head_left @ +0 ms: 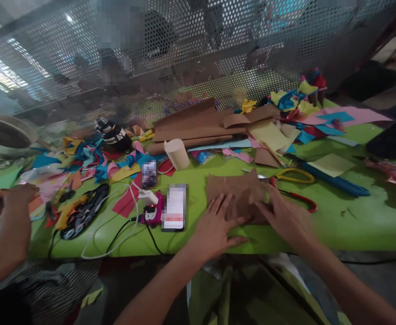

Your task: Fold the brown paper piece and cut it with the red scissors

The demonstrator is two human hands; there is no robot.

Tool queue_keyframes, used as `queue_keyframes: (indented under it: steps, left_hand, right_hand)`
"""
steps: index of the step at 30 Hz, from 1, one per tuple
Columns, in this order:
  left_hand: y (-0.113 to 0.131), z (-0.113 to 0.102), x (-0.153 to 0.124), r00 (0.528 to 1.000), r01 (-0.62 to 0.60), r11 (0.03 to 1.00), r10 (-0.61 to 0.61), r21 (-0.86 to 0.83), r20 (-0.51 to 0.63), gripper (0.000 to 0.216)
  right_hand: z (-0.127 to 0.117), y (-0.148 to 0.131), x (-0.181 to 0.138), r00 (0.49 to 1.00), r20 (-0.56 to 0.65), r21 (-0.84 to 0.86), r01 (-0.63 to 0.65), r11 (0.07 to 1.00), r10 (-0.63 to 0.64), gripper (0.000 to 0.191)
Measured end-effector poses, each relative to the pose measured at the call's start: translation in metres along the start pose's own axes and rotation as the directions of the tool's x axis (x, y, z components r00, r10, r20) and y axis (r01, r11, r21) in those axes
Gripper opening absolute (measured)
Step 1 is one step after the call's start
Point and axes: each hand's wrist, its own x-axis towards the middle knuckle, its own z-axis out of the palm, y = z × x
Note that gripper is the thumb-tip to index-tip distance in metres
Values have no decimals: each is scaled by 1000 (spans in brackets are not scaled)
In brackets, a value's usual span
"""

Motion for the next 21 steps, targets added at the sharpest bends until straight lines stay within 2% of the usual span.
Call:
queue_keyframes:
  steps: [2,4,6,7,9,12,17,21]
  left_hand:
    - [0,1,0,1000,1,1000,-1,-10,1,61]
    - [0,1,0,1000,3,1000,-3,-7,9,63]
    - [0,2,-1,1000,10,1000,-10,6,24,65]
    - [0,2,-1,999,14,1000,-15,10,31,65]
    - [0,2,-2,999,23,1000,-24,10,39,66]
    - [0,1,-1,999,18,1000,-18,7,37,67]
    - [-1,-3,-2,999,-20,999,19,34,34,75]
    - [-2,-5,-9,997,-49,997,46,54,64,73]
  right_hand:
    - [-3,2,-11,984,-129,39,130,991,-124,46]
    - [-2,-2,-29,932,-188,64,325,943,-309,45]
    - [3,-12,-50,867,-127,103,495,863,-482,52]
    - [7,-17,-61,852,-86,113,524,844,-517,58]
    - [13,-23,-79,854,-21,83,519,851,-519,70]
    - [16,-19,-92,859,-23,24,512,858,-512,77]
    - [3,5,-90,850,-16,18,526,850,-526,71]
    - [-3,14,-89,859,-35,27,511,859,-510,65]
